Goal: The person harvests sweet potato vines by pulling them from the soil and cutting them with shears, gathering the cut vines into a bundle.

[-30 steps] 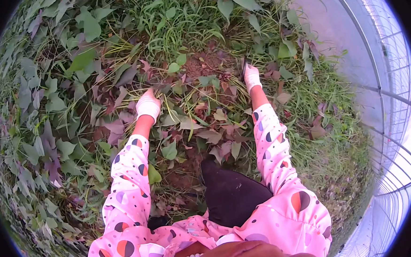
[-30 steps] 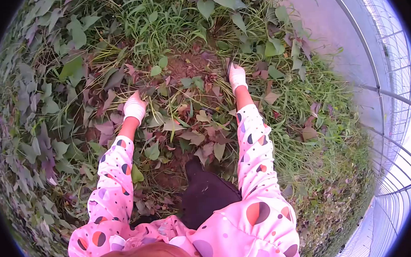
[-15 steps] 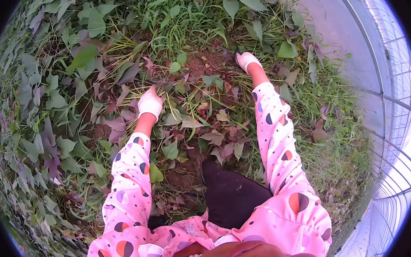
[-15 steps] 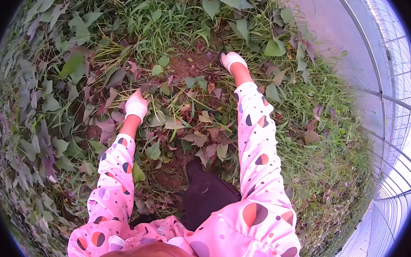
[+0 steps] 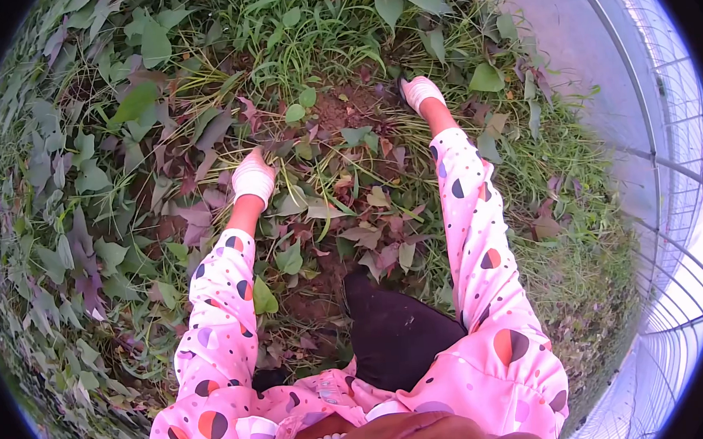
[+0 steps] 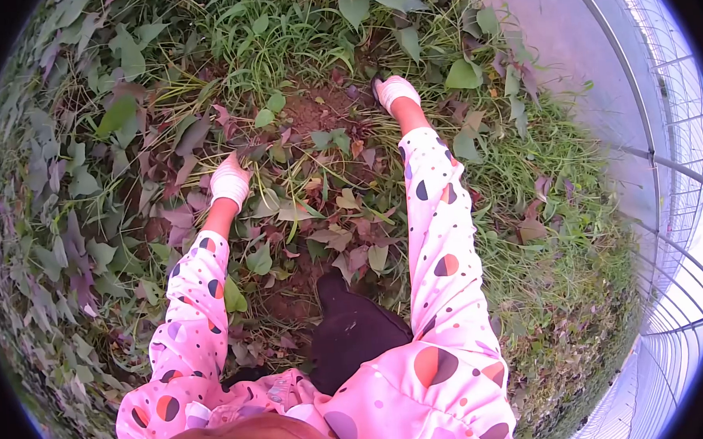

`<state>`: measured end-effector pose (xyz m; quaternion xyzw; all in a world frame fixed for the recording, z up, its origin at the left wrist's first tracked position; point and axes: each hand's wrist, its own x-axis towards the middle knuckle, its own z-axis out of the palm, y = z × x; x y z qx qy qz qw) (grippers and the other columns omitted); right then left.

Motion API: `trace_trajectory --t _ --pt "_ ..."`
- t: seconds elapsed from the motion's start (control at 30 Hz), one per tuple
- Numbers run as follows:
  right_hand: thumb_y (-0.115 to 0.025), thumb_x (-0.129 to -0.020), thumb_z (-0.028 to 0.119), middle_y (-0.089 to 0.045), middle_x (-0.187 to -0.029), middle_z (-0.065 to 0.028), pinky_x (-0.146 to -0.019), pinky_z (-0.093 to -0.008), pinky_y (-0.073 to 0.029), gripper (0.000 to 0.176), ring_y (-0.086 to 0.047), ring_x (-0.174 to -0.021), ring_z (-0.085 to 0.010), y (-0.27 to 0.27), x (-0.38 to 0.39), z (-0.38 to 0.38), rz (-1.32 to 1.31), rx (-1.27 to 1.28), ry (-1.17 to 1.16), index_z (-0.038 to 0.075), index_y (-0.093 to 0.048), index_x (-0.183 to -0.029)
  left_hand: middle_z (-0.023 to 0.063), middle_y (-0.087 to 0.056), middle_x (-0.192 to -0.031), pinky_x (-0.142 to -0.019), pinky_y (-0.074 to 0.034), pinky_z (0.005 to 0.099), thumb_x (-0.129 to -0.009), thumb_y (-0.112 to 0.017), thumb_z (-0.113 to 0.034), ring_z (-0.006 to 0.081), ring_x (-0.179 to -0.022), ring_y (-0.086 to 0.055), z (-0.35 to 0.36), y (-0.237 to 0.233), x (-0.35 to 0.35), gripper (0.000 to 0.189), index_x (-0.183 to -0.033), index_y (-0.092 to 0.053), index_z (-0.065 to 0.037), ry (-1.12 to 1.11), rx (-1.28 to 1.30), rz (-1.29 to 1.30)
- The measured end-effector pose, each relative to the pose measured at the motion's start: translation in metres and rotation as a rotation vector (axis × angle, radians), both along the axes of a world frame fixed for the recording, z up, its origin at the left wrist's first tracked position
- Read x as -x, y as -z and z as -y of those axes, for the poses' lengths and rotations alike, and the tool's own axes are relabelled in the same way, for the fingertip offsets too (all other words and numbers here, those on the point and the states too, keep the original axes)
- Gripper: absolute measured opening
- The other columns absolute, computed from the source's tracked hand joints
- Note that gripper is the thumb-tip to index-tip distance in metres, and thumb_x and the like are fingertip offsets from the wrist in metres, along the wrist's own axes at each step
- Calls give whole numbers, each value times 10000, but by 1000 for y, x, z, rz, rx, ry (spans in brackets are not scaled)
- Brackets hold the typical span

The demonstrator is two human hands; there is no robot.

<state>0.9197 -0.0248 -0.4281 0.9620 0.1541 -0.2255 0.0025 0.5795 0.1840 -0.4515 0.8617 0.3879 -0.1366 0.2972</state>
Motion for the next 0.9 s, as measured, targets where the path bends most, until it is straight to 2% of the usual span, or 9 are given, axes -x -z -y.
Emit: trace_trajectory --t 0.1,0.2,0.23,0.27,0.4,0.47,0.63,0.77,0.9 --pt "-456 -888 483 -613 -1112 -231 -931 -417 -453 566 -576 -1065 -380 15 -2 7 54 7 -67 -23 -649 -1051 195 -612 -1160 -900 -473 406 -798 -671 -258 349 -1060 -589 0 3 1 528 -1263 -528 -53 -3 -18 12" --pt "-463 -886 483 -626 -1065 -233 -918 -425 -460 539 -586 -1038 -378 -9 19 3 59 2 -156 3 -668 -1022 195 -609 -1165 -897 -474 408 -802 -670 -261 348 -1061 -587 0 4 1 533 -1269 -521 -53 12 -35 22" --pt "-481 -884 458 -642 -999 -229 -875 -436 -475 469 -602 -978 -386 -11 21 3 139 -65 -168 53 -674 -1020 195 -608 -1168 -898 -474 409 -803 -671 -264 347 -1063 -586 -1 3 1 534 -1269 -519 -51 13 -17 9" --pt "-481 -884 458 -642 -999 -229 -875 -436 -475 469 -602 -978 -386 -22 25 -3 140 -65 -166 53 -674 -1020 194 -607 -1170 -899 -473 410 -804 -673 -266 345 -1064 -586 -1 2 0 536 -1268 -517 -48 15 2 -4" --pt "-545 -855 390 -655 -941 -206 -803 -446 -491 337 -618 -891 -394 -67 11 -29 439 -389 -52 138 -643 -1055 190 -609 -1168 -903 -472 411 -807 -675 -270 343 -1068 -585 -3 6 -2 529 -1258 -520 -40 8 23 -27" --pt "-578 -833 350 -661 -975 -182 -803 -450 -497 327 -624 -921 -380 -72 -16 -36 421 -213 -79 128 -638 -1065 192 -607 -1172 -906 -471 409 -811 -673 -269 343 -1076 -582 -3 2 -3 525 -1254 -519 -34 1 32 -64" --pt "-558 -829 38 -652 -1084 -176 -833 -414 -521 252 -629 -1019 -337 -44 -30 -30 285 161 -245 61 -632 -1069 203 -596 -1189 -922 -465 400 -812 -669 -233 345 -1096 -570 0 -3 -1 526 -1267 -505 -24 1 20 -23" --pt "-559 -845 52 -664 -1094 -140 -830 -406 -525 231 -649 -1015 -291 -25 -17 -19 321 229 -230 84 -646 -1057 204 -592 -1194 -921 -464 400 -808 -666 -222 347 -1096 -568 -2 15 4 535 -1275 -499 -24 1 -9 -18" --pt "-616 -812 111 -668 -1043 -150 -797 -421 -522 214 -651 -957 -325 -38 -2 -9 431 58 -227 89 -633 -1025 215 -612 -1147 -888 -472 405 -795 -660 -188 362 -1047 -588 -2 9 9 510 -1259 -518 -33 -40 45 49"
